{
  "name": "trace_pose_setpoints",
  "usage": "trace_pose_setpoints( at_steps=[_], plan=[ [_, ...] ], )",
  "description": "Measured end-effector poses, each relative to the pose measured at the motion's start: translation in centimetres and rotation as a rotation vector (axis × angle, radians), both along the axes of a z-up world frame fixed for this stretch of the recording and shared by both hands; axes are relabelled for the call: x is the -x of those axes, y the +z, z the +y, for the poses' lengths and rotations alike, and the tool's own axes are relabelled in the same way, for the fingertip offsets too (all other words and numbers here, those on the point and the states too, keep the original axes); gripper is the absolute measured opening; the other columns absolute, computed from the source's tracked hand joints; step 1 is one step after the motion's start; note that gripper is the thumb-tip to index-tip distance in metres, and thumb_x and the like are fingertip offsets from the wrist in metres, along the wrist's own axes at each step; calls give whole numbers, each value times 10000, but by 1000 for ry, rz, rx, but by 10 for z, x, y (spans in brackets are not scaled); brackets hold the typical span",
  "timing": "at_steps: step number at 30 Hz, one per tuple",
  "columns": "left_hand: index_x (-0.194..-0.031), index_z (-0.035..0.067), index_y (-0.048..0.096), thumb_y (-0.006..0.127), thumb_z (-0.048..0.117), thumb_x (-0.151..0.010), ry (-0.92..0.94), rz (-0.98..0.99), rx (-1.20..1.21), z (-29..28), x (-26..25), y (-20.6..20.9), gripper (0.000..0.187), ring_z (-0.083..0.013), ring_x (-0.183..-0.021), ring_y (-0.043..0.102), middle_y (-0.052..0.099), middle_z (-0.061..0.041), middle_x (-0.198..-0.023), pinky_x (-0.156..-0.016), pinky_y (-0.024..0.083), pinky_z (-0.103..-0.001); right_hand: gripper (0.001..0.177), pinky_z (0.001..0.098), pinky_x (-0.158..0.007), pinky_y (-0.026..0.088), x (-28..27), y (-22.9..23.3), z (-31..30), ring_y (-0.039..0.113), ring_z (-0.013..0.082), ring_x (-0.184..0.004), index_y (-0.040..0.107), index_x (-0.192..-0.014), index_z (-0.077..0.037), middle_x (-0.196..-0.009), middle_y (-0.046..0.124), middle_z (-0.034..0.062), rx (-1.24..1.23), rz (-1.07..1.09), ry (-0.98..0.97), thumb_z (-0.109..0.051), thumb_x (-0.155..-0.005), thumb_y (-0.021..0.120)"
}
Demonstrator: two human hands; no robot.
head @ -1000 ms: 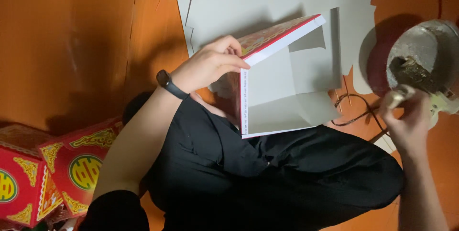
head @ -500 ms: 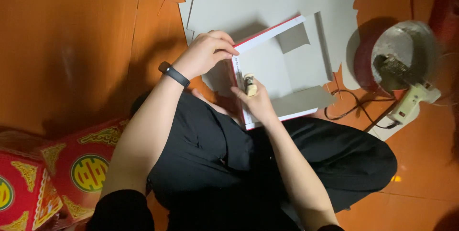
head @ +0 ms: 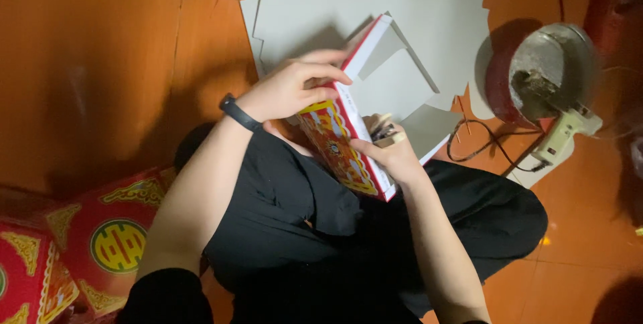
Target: Assembling decorative paper boxes by folding and interlocking pre-cut sheets while sitting on the floor.
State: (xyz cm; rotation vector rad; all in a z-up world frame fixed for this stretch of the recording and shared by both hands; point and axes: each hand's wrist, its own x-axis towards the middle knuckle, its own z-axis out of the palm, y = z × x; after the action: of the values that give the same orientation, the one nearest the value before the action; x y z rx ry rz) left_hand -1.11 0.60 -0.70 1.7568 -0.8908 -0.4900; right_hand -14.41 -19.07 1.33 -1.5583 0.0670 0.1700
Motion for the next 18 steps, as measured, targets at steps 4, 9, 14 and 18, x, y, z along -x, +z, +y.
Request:
trace_pose_setpoints(
  at_steps=[4, 9, 14, 18],
  plan=[
    [-1124, 188, 701, 653, 236, -945, 27, 73, 68, -1, 5, 11, 192, -386, -1211, 552, 589, -189, -1326, -1011, 466, -460, 300, 287, -774, 435, 2, 2, -2, 546, 161, -835, 585, -811, -15, -849, 604, 82, -37, 56, 22, -106, -734, 861],
    [-1074, 152, 715, 636, 183, -952, 20, 117, 153, -8, 10, 19, 149, -345, -1155, 611, 633, -178, -1266, -973, 505, -430, 321, 431, -980, 361, 7, -37, -24, 512, 275, -1189, 465, -793, -44, -1347, 532, 206, -126, 12, 73, -103, -787, 781],
    [-1026, 152, 714, 603, 105, -975, 22, 66, 247, -9, 18, 25, 131, -299, -1178, 601, 669, -153, -1204, -970, 519, -435, 380, 241, -667, 372, 11, -39, -27, 516, 125, -764, 577, -861, -44, -821, 592, 50, 53, 81, 18, -208, -701, 880],
    [-1001, 136, 713, 601, 93, -973, 13, 36, 270, -11, 15, 12, 123, -294, -1155, 620, 675, -157, -1187, -956, 526, -440, 375, 279, -626, 407, 3, -21, -16, 544, 180, -726, 604, -890, -42, -805, 628, 112, 65, 131, 24, -256, -714, 858]
  ],
)
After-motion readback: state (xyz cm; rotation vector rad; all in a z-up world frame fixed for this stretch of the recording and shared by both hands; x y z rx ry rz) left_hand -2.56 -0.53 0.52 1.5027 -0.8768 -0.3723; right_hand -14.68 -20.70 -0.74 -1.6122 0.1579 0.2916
